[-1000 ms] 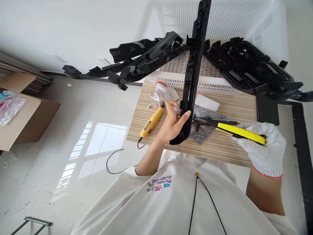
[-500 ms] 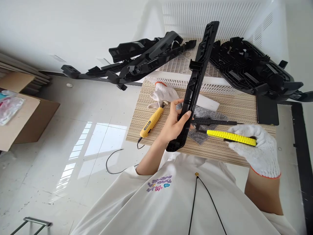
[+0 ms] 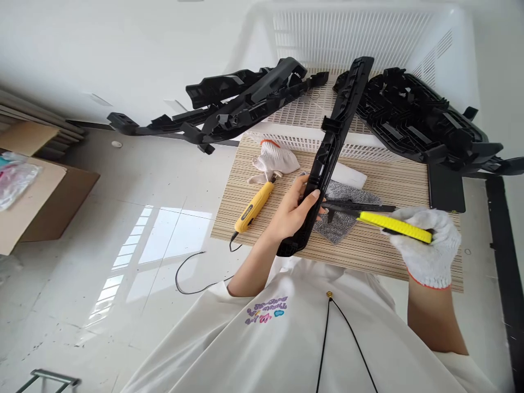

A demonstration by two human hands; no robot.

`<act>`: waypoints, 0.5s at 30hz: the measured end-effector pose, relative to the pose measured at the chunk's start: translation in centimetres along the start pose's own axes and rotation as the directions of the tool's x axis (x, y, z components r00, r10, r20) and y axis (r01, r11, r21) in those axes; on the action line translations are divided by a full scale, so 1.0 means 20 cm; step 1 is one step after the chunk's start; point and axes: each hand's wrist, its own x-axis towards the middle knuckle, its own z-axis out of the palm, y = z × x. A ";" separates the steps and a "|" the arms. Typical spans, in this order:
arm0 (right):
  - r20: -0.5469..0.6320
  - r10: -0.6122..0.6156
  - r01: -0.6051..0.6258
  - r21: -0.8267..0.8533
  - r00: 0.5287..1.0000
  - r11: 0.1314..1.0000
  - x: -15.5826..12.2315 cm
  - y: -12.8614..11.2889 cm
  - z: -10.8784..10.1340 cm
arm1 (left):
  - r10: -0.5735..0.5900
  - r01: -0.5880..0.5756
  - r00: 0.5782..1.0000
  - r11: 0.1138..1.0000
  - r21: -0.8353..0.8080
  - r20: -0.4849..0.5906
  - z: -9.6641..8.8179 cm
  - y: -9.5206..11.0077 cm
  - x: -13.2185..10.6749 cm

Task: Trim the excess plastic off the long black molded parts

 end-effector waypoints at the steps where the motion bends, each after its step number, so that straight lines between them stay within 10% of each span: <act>1: -0.055 -0.054 0.052 -0.039 0.997 0.998 0.01 0.03 0.00 | 0.001 -0.001 1.000 1.000 -0.001 -0.013 0.00 0.00 0.00; 6: 0.273 -0.106 0.269 -0.676 0.956 0.686 0.05 0.20 -0.06 | 0.009 -0.010 0.998 1.000 -0.014 -0.056 -0.03 0.01 0.00; 12: 0.343 -0.186 0.386 -0.874 0.920 0.296 0.00 0.13 0.03 | 0.019 -0.022 0.998 0.999 -0.050 -0.052 0.01 0.00 -0.02; 15: 0.281 -0.312 0.385 -0.854 0.907 0.350 -0.05 0.02 0.20 | 0.083 -0.084 0.996 0.996 -0.023 -0.033 0.11 -0.02 -0.01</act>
